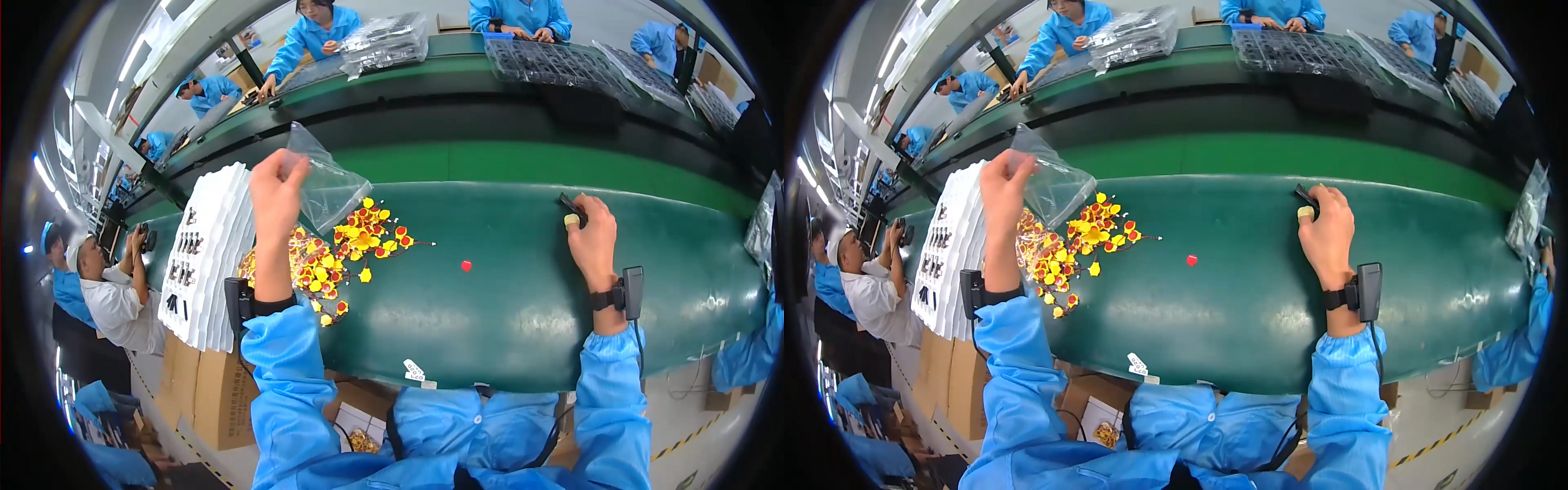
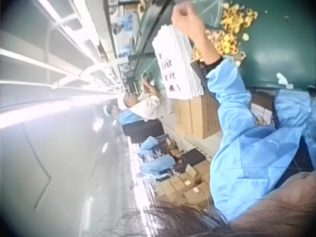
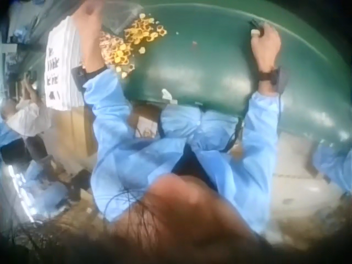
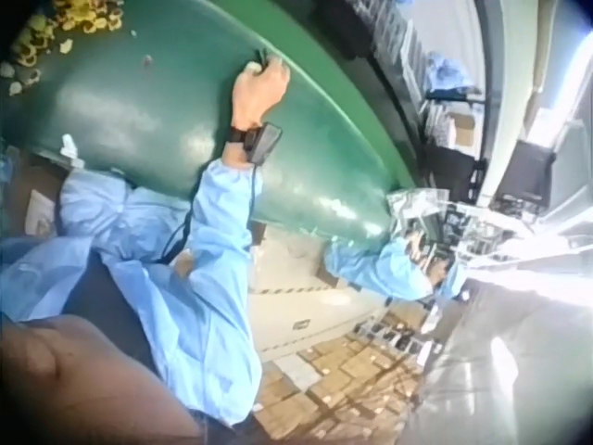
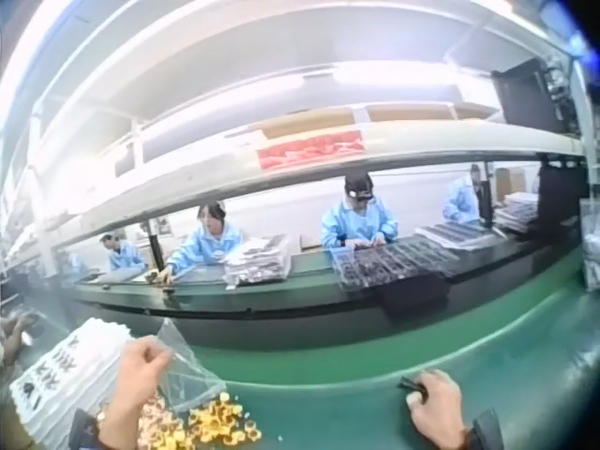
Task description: The recorder is seen assembling small electronic components, including attaching parts to a plastic housing and placing them into boxes on a factory production line.
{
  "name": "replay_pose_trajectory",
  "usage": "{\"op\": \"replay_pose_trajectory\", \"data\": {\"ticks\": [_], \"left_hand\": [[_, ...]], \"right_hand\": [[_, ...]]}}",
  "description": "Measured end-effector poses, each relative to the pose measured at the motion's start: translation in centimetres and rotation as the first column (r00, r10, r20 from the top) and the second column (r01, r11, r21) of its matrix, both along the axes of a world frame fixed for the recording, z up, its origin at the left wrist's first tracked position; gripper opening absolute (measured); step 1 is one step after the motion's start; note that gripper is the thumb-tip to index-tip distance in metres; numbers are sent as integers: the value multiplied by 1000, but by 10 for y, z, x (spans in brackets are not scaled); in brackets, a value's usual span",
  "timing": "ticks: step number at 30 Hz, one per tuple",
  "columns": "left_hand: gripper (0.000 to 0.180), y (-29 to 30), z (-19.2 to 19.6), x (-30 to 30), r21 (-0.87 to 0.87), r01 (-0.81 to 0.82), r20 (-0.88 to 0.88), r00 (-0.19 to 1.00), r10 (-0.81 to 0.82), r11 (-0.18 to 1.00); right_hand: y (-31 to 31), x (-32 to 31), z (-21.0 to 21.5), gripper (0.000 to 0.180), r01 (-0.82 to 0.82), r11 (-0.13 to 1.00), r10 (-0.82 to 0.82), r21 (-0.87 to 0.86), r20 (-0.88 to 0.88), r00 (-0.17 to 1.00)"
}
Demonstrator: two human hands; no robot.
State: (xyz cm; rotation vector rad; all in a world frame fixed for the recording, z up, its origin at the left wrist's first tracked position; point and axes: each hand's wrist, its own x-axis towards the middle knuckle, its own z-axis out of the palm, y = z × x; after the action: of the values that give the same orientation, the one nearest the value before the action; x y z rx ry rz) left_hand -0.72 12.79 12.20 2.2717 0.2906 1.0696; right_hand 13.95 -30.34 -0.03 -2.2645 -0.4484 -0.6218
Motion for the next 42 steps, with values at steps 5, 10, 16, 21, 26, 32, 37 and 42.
{"op": "replay_pose_trajectory", "data": {"ticks": [5, 10, 16, 21, 26, 32, 37, 42], "left_hand": [[14, 15, 0, -14, -194, 79, 150, 988, -50, 978], [17, -29, 0, -27, -141, 30, 218, 976, 2, 990], [20, -146, -28, -36, -408, 285, 79, 958, -277, 867], [30, -172, -123, -62, -487, 372, -249, 808, -534, 790], [39, -155, -153, -105, 346, 623, -468, 762, -447, 701], [41, -198, -119, -126, -837, 204, -43, 901, -432, 508], [47, -233, -96, -114, -797, 332, 46, 866, -497, 505], [63, -233, -99, -190, -661, 401, 129, 893, -431, 634]], "right_hand": [[3, -6, 5, 23, 53, 999, -54, 9, 101, 993], [11, -20, 27, 21, 51, 993, -86, 105, 369, 925], [34, -106, 32, 36, -429, 651, 571, 627, -32, 820], [33, -192, 20, 53, -376, 348, 823, 859, -87, 562], [2, -244, -13, 30, -289, 361, 742, 887, -85, 665], [-3, -241, -15, 13, -119, 372, 749, 921, -222, 625], [-17, -228, -5, 22, 164, 392, 694, 905, -408, 593], [17, -247, 1, 18, -176, 550, 744, 817, -383, 548]]}}
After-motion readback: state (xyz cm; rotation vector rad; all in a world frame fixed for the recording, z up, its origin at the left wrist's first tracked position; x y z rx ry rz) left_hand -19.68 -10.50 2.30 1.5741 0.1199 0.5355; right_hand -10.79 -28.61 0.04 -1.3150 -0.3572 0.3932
